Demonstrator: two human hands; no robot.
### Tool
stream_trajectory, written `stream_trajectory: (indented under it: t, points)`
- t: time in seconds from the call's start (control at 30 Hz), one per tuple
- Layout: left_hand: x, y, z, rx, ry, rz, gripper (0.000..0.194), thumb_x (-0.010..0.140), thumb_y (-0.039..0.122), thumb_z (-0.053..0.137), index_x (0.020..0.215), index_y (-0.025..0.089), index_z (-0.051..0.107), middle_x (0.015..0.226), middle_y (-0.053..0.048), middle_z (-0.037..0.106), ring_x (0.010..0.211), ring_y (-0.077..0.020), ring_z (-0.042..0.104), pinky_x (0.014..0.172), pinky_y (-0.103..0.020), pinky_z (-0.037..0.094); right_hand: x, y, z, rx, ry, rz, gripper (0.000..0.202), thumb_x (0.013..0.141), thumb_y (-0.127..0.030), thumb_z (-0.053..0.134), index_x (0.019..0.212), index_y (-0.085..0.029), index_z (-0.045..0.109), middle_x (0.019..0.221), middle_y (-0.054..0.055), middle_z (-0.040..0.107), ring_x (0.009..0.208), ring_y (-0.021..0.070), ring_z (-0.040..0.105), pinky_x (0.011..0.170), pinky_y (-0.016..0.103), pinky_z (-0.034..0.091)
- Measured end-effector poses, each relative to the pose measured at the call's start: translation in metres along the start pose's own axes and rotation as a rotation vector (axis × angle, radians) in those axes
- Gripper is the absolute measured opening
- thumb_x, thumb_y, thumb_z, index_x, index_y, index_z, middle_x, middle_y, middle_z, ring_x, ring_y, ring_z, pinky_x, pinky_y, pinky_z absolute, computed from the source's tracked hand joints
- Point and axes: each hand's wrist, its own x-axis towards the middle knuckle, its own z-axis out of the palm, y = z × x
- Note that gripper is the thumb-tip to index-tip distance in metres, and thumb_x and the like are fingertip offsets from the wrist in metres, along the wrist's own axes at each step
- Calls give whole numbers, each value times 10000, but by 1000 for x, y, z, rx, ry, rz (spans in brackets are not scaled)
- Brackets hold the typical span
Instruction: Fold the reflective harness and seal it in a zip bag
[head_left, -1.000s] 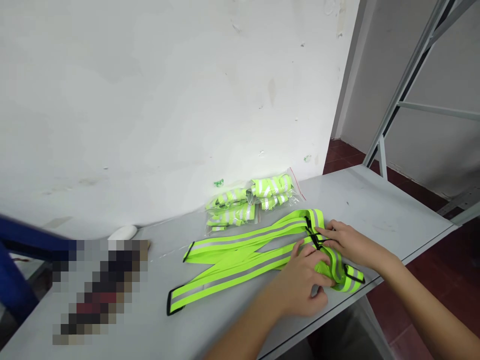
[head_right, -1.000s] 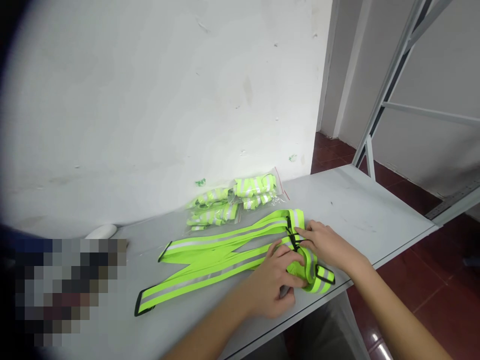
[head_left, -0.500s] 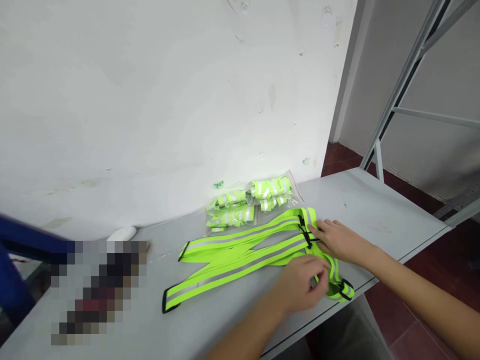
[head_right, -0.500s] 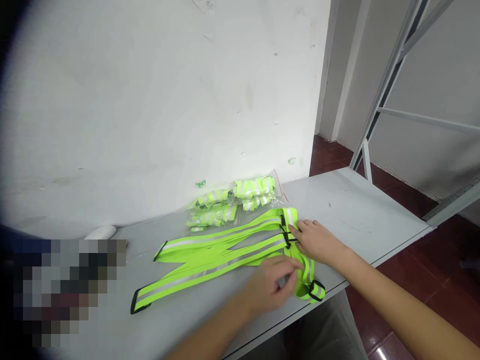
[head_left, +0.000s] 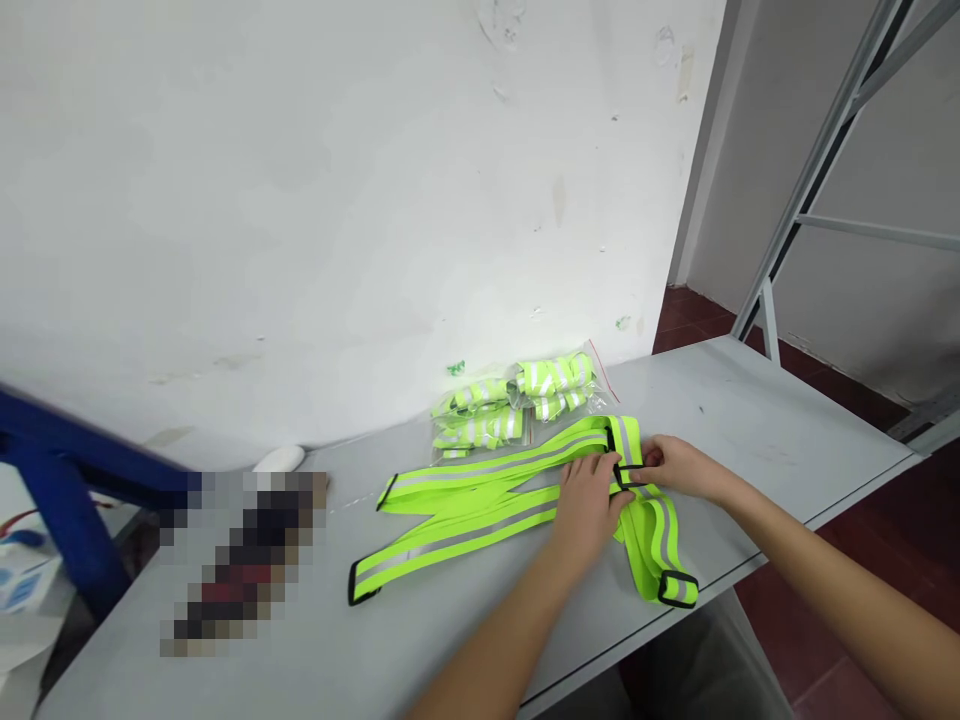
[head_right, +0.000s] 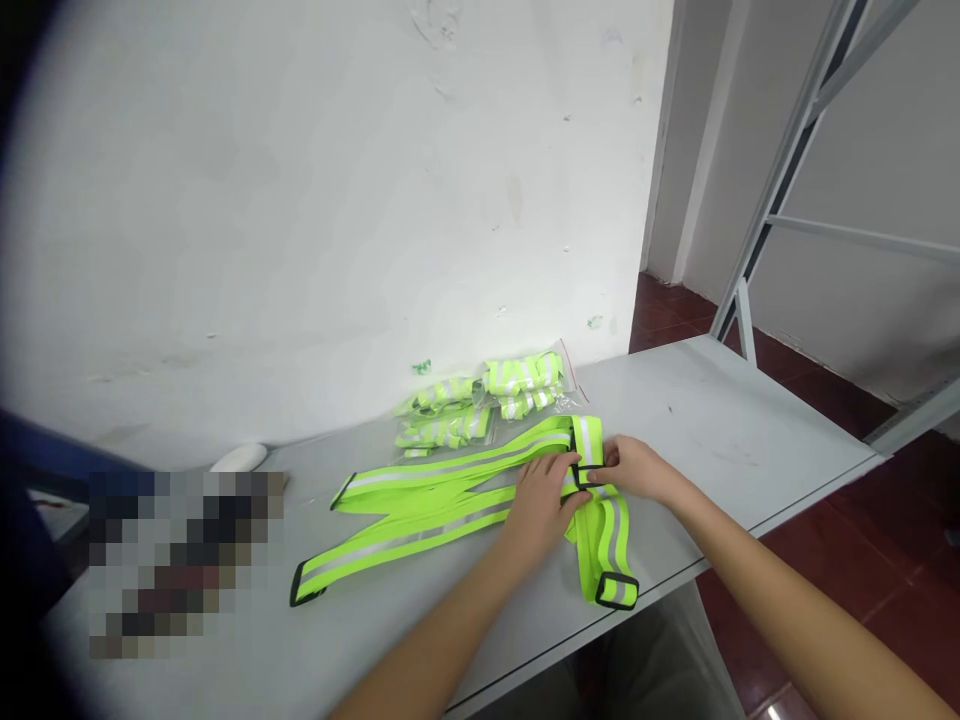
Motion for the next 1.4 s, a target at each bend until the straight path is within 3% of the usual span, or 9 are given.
stream_trajectory:
  t: [0.17, 0.43, 0.5, 0.6, 0.77, 0.83, 1.07, 1.2, 1.4]
  points:
    - [1, -6, -3, -126, 77, 51, 336, 854, 198, 614, 1165, 247, 496, 1121, -40, 634, 1077, -253, 568, 1064, -529, 264, -15, -21, -2, 184, -16, -41, 374, 649, -425, 770, 829, -175, 558, 740, -25, 582, 697, 148, 542, 607, 263, 411]
    - [-16, 14, -17, -173, 313, 101, 319, 818, 287, 563, 1113, 165, 542, 1083, -132, 583, 1049, -281, 545, 882, -426, 419, -22, -38, 0, 521, -46, -22, 335, 672, -366, 792, 839, -178, 571, 826, 8, 678, 806, 179, 639, 725, 292, 486]
    - [-21, 21, -22, -259, 153, 100, 153, 852, 313, 489, 842, 184, 570, 781, -56, 596, 765, -209, 583, 706, -339, 448, -19, -37, 1, 669, -60, 27, 352, 660, -354, 811, 859, -175, 582, 831, 23, 697, 803, 188, 664, 742, 310, 517]
    - [-25, 32, -26, -476, -255, -61, 402, 900, 438, 412, 581, 197, 460, 521, 15, 488, 468, -124, 466, 506, -266, 380, -16, -39, 0, 825, -70, 88, 360, 670, -340, 820, 894, -167, 598, 854, 56, 718, 795, 201, 690, 739, 333, 556]
    - [-24, 38, -24, -1006, -712, -435, 446, 832, 604, 442, 758, 173, 532, 754, -26, 618, 441, -114, 537, 429, -259, 435, -16, -48, -8, 869, -43, 129, 346, 681, -333, 819, 894, -172, 598, 844, 69, 729, 690, 187, 690, 641, 325, 578]
    - [-21, 34, -24, -974, -630, -409, 417, 847, 575, 433, 778, 175, 527, 751, -20, 614, 454, -113, 536, 448, -257, 433, -16, -49, -10, 850, -42, 121, 341, 679, -338, 818, 883, -177, 598, 837, 67, 729, 683, 186, 687, 645, 324, 576]
    - [-17, 15, -18, -256, 83, 130, 139, 876, 222, 448, 768, 203, 533, 661, -3, 564, 664, -169, 525, 639, -297, 406, -11, -25, -4, 433, -21, 27, 357, 687, -435, 751, 892, -174, 617, 827, 43, 705, 796, 203, 666, 695, 305, 519]
    - [-12, 11, -12, -66, 166, 157, 39, 869, 225, 530, 890, 198, 548, 852, -41, 607, 852, -222, 538, 762, -354, 423, -7, -13, -1, 218, -30, -18, 295, 616, -400, 768, 685, -176, 588, 619, -51, 576, 636, 141, 546, 575, 247, 394]
    - [-6, -2, -13, 95, 36, -48, 338, 783, 406, 691, 974, 185, 521, 1031, -86, 606, 1014, -318, 532, 843, -476, 411, -8, -17, 2, 57, -70, -20, 254, 655, -396, 714, 645, -177, 587, 609, -48, 546, 601, 127, 478, 552, 245, 329]
